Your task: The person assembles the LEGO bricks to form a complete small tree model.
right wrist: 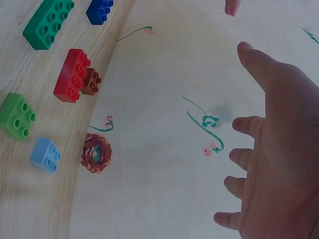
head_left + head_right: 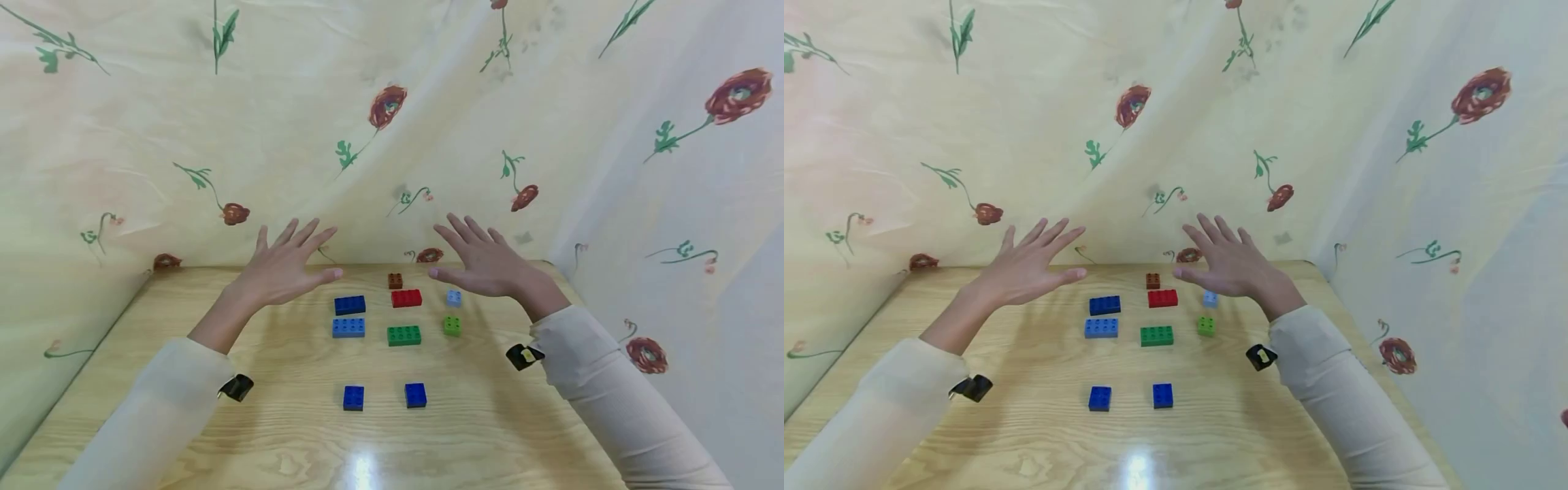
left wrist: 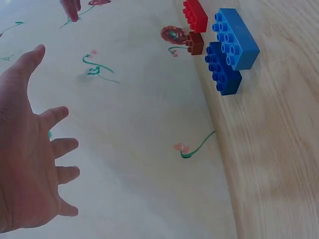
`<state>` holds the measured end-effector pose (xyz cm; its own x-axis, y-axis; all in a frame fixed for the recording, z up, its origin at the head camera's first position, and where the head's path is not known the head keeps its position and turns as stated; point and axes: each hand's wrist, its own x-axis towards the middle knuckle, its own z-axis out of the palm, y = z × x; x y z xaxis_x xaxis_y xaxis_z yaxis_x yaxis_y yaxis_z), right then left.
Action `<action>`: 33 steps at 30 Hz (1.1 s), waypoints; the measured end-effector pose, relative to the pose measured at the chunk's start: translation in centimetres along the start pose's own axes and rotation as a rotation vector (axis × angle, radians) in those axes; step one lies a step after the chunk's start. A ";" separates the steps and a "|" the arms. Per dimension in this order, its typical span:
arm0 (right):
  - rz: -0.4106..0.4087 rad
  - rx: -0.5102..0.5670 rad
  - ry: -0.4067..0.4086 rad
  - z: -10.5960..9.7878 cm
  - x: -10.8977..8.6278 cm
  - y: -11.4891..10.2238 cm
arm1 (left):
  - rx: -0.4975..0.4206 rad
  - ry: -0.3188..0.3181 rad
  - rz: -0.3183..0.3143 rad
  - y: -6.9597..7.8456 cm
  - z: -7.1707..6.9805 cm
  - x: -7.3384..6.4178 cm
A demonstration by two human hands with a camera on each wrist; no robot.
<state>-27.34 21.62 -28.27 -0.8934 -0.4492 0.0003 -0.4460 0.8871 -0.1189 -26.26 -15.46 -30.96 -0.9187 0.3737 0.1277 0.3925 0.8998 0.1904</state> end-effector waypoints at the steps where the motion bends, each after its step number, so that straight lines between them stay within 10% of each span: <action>1: 0.000 0.004 -0.005 0.0 0.0 0.0 | 0.001 0.001 0.005 0.1 0.0 -0.1; 33: -0.135 0.117 0.028 5.5 -4.1 -1.3 | -0.201 0.045 0.115 2.2 6.3 -5.6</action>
<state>-22.82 21.67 -33.61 -0.8278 -0.5587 0.0517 -0.5542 0.7999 -0.2302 -20.57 -14.15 -37.36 -0.8662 0.4571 0.2018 0.4997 0.7873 0.3613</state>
